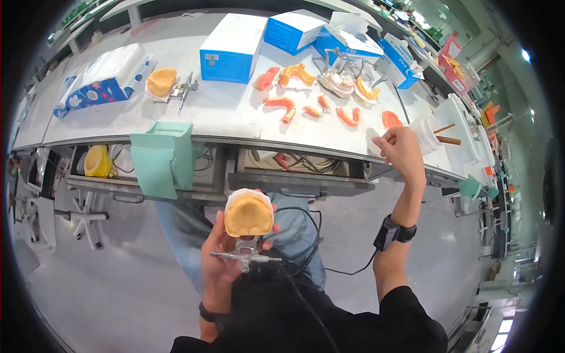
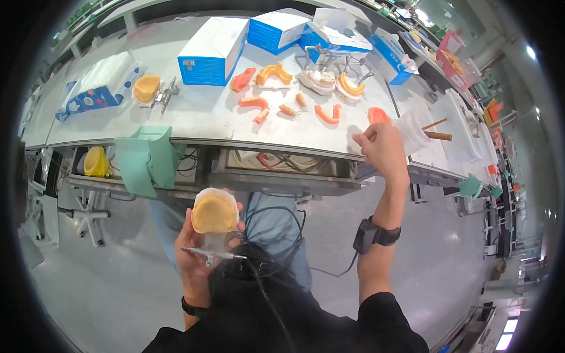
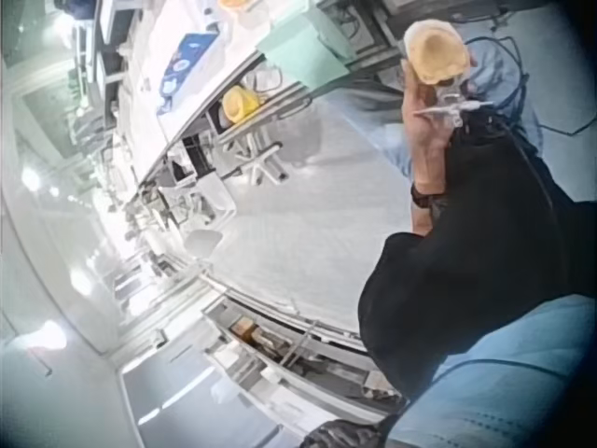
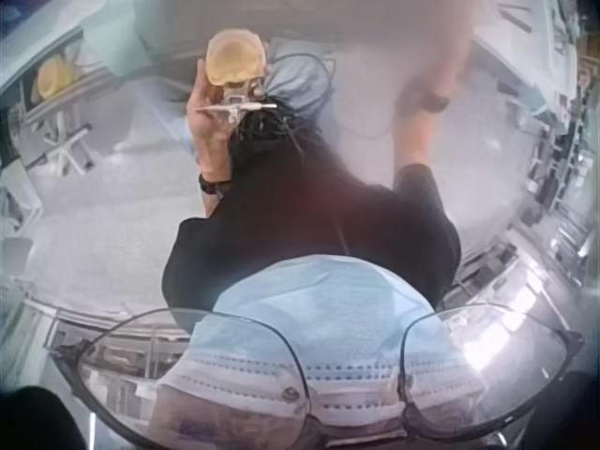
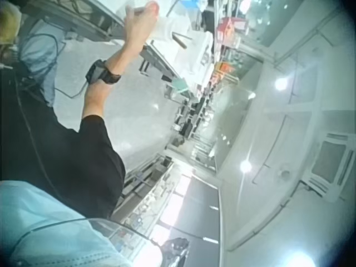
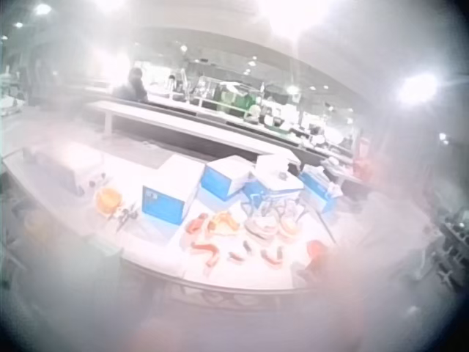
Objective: The recorder is assembling and inspecting dental dentures and plaster molds on a dental articulator tool.
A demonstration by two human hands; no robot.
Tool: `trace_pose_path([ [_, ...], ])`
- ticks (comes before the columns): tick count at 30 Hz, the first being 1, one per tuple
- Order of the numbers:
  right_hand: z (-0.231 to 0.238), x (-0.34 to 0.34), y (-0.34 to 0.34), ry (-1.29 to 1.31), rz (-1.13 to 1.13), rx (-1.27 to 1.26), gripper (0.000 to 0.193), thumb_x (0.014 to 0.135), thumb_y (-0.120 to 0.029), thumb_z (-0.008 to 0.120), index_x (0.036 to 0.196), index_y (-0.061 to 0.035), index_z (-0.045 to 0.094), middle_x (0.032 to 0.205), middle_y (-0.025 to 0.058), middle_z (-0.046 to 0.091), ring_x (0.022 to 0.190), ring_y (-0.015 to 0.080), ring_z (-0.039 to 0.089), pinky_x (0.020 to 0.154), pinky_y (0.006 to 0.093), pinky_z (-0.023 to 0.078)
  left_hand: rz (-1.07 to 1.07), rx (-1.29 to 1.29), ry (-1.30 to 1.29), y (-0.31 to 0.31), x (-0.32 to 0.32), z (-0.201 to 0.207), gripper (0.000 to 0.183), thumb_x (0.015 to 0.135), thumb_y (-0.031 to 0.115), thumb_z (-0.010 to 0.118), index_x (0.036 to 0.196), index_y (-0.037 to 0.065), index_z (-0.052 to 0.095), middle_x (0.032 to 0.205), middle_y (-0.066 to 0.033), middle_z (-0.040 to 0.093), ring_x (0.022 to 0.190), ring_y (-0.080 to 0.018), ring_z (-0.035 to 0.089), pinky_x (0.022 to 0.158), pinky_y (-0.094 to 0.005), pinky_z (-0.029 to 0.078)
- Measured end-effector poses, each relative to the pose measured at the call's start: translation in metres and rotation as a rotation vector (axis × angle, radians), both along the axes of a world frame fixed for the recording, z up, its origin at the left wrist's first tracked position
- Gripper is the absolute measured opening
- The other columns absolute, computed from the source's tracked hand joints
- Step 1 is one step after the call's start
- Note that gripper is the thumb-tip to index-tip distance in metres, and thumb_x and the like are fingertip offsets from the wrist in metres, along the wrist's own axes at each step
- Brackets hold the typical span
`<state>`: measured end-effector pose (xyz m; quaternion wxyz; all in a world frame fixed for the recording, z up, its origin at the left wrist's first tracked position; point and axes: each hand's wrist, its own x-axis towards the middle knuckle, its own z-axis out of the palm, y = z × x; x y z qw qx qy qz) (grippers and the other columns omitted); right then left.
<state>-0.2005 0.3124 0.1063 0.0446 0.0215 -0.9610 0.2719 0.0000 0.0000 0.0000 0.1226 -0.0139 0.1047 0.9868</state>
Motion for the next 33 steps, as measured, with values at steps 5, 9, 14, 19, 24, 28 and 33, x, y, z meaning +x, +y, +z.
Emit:
trace_pose_path([
  [5,-0.011,-0.047,0.015,0.246,-0.021,0.255,0.015,0.078,-0.005,0.068,0.089,0.0024,0.064,0.080,0.0193,0.067,0.073,0.0288,0.068,0.064,0.0360,0.052,0.018,-0.082,-0.037,-0.003,0.002,0.011,0.066,0.103,0.047,0.032,0.148,-0.001,0.027,0.134,-0.0292,0.045,0.103,-0.0384,0.058,0.072,-0.0411,0.054],
  [9,-0.012,-0.096,0.043,0.492,0.212,0.535,0.037,0.073,-0.001,0.070,0.109,0.0015,0.060,0.100,0.0214,0.067,0.086,0.0306,0.068,0.068,0.0388,0.053,0.000,-0.087,0.030,-0.001,0.002,0.008,0.067,0.103,0.048,0.031,0.148,-0.002,0.026,0.132,-0.0295,0.045,0.102,-0.0381,0.058,0.071,-0.0401,0.054],
  [14,0.014,-0.120,0.035,-0.372,0.015,0.626,0.082,0.055,0.003,0.078,0.132,-0.0100,0.053,0.099,0.0168,0.067,0.092,0.0307,0.066,0.076,0.0386,0.053,0.000,-0.108,0.010,0.002,0.004,0.012,0.070,0.101,0.050,0.033,0.146,-0.003,0.027,0.130,-0.0301,0.046,0.100,-0.0377,0.058,0.071,-0.0405,0.052],
  [19,0.019,-0.127,0.044,-0.324,0.017,0.597,0.073,0.052,-0.001,0.081,0.121,-0.0084,0.059,0.092,0.0146,0.068,0.084,0.0292,0.067,0.071,0.0397,0.054,-0.008,-0.084,0.025,0.000,0.000,0.008,0.069,0.102,0.050,0.033,0.146,-0.003,0.028,0.130,-0.0299,0.046,0.100,-0.0378,0.058,0.072,-0.0407,0.052],
  [24,0.003,-0.122,0.037,0.156,0.181,0.601,0.056,0.053,-0.012,0.085,0.104,-0.0028,0.064,0.088,0.0151,0.069,0.082,0.0321,0.068,0.074,0.0379,0.053,0.011,-0.042,0.037,-0.003,0.002,0.005,0.069,0.102,0.050,0.034,0.146,-0.002,0.027,0.132,-0.0292,0.044,0.102,-0.0375,0.057,0.072,-0.0409,0.052],
  [28,0.003,-0.125,0.041,0.112,0.175,0.461,0.052,0.059,-0.014,0.085,0.104,-0.0015,0.063,0.087,0.0158,0.070,0.083,0.0331,0.068,0.076,0.0374,0.052,-0.017,-0.015,0.045,-0.007,0.004,0.006,0.067,0.102,0.048,0.036,0.147,0.000,0.026,0.134,-0.0284,0.044,0.105,-0.0375,0.056,0.075,-0.0424,0.052],
  [33,-0.004,-0.062,0.016,0.370,0.063,0.027,0.029,0.088,-0.017,0.065,0.112,-0.0017,0.060,0.080,0.0123,0.070,0.071,0.0221,0.068,0.065,0.0334,0.052,0.005,0.000,0.022,-0.013,0.011,0.006,0.066,0.102,0.048,0.036,0.147,0.001,0.026,0.134,-0.0274,0.044,0.106,-0.0378,0.055,0.078,-0.0437,0.051],
])
